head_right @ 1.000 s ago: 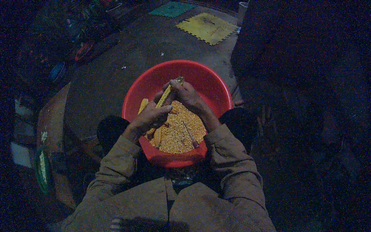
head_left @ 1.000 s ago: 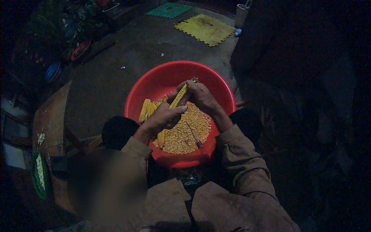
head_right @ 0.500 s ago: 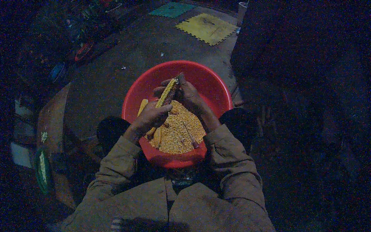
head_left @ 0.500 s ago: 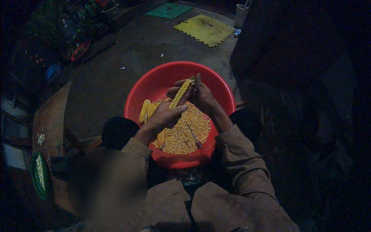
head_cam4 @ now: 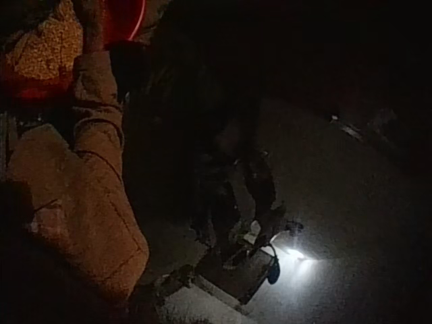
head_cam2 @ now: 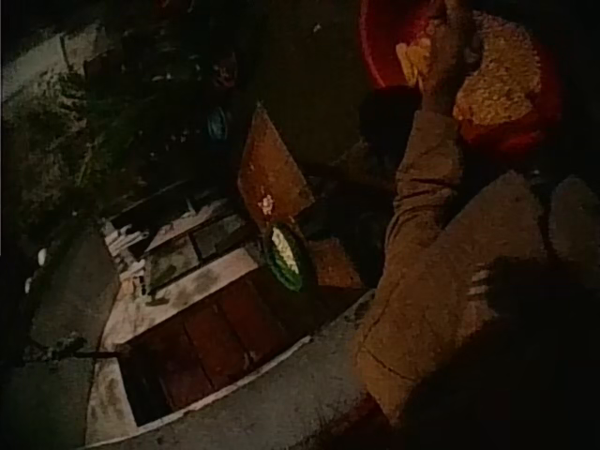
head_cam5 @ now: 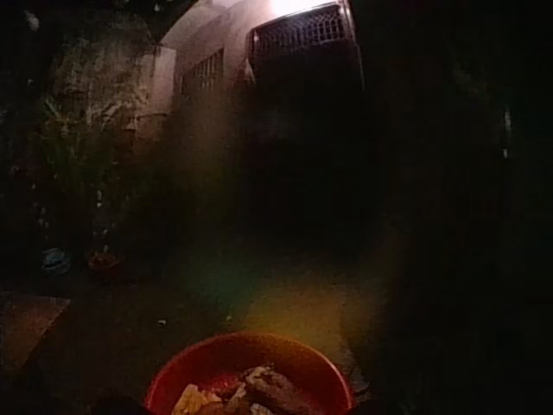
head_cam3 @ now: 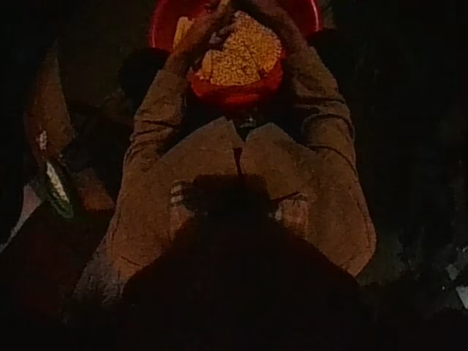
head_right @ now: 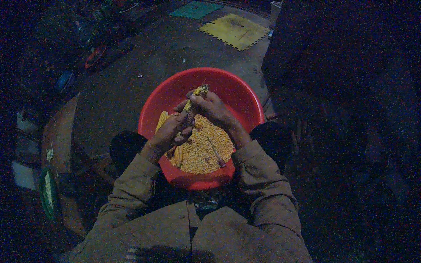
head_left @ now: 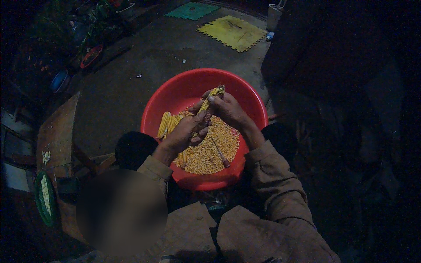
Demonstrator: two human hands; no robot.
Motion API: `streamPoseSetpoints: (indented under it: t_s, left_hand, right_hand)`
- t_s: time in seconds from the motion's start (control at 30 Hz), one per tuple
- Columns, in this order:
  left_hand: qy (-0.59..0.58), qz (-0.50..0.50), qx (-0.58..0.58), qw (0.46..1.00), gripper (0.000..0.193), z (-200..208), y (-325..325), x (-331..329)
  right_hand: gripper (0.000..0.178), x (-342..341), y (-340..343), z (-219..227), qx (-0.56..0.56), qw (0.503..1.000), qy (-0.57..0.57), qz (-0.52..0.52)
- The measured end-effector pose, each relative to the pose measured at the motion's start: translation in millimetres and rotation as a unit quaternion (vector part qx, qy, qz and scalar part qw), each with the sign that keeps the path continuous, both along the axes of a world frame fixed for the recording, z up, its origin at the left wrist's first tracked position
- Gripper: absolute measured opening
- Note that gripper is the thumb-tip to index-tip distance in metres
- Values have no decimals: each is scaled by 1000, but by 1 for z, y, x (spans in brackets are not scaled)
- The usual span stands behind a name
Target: The person sits on the floor and removes corn kernels from cobs by hand, dropping the kernels into a red basin. The person handles multiple cobs one at a time, stripping them until the kernels are collected in the basin.
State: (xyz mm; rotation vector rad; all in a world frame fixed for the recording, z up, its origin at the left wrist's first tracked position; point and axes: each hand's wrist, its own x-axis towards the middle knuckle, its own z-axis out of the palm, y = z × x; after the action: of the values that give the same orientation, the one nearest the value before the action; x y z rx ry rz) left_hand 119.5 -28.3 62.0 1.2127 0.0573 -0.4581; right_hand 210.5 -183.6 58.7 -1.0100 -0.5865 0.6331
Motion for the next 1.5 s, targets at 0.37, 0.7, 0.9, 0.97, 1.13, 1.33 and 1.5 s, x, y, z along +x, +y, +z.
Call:
streamPoseSetpoints:
  t_s: [0.37, 0.7, 0.9, 0.97, 1.13, 1.33, 1.5]
  left_hand:
    - [-42, 42, -15, 998, 34, 3, -10, 1]
    - [-17, 40, -19, 999, 28, -3, -4, 0]
    - [-38, 38, 36, 998, 31, 9, -7, -2]
    - [-62, 63, 70, 994, 34, 6, -7, -1]
    - [-58, 64, 114, 990, 31, 10, -13, -1]
    - [16, 37, 29, 999, 36, 0, 1, 2]
    - [-34, 66, 70, 995, 45, 12, -6, -3]
  right_hand:
    - [44, -1, 2, -8, -79, 995, -48, -23]
    - [42, 6, 1, -18, -23, 999, -25, 39]
    - [45, 1, 0, -14, 9, 998, -14, 59]
    - [47, -2, 6, -12, -12, 998, -34, 43]
    - [48, -1, 5, -17, -81, 996, -40, 2]
    - [50, -5, 1, -5, -20, 997, -52, 56]
    - [46, -4, 0, -9, -41, 996, -75, 16]
